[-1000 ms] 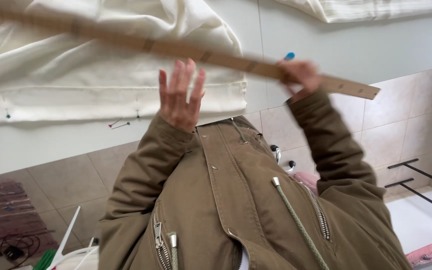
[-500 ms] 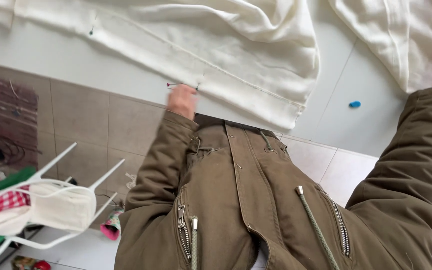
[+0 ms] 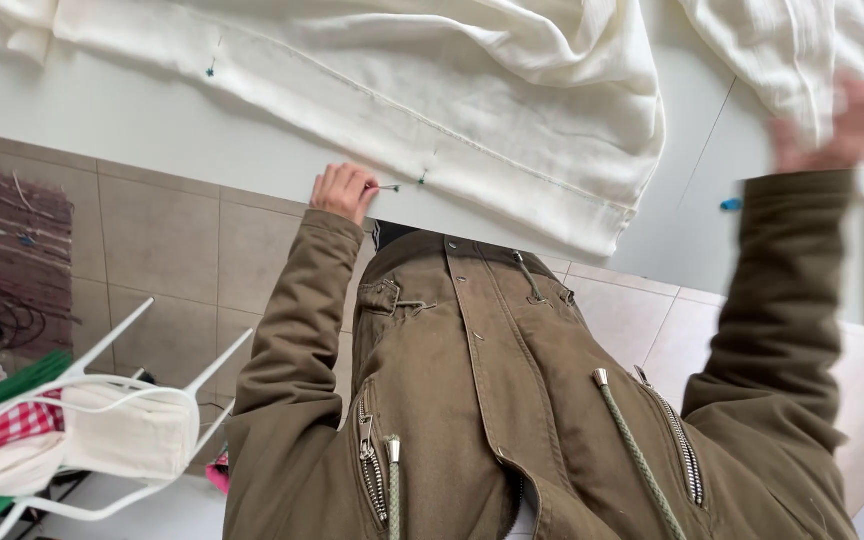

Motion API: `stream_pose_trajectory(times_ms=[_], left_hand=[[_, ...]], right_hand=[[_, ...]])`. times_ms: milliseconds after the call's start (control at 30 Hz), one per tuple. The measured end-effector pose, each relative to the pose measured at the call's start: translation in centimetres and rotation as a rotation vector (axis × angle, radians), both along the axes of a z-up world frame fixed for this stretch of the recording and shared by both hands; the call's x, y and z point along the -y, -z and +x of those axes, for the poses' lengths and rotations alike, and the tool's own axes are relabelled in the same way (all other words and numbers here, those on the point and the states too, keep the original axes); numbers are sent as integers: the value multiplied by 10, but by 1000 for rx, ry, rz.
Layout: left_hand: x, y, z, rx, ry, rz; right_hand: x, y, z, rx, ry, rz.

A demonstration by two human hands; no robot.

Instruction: Measuring and cutting a length of white fabric on a cutting table using a wooden ruler and scissors.

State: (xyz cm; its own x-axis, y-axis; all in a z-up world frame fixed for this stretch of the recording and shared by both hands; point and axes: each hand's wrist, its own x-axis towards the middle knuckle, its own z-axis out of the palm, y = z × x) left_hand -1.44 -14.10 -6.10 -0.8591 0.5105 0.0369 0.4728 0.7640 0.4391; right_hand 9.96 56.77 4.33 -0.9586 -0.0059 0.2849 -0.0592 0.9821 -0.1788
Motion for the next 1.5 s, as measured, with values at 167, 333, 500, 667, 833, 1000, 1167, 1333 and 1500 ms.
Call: stream_pose_trajectory(times_ms=[167,333,500,667,833,1000,1167,1333,1500], left_hand=[[3,31,3,-82,120,-119],[4,52,-9,-240,263,-343],[14,13,-25,-274,252,-101],[22,-14,-46,-261,249,105],[27,-12,-68,-184,303,176],[52,-1,-97,-147,150,111],[34,26,-99,-39,141,-62],[2,5,-94,149,396,262],[70,-39,-121,110,166,406]], right_hand=[[328,-1,-45,193,-53,-432],[492,50,-83,119,-413,-275],[535,52,-95,168,-383,-75],[560,-18,-115,448,-352,31],[543,-11,-122,501,-229,-216],[515,-2,-120,257,-124,-404],[457,57,-111,156,-130,-366],[375,59,-120,101,23,-382],[295,59,-132,108,166,-273]])
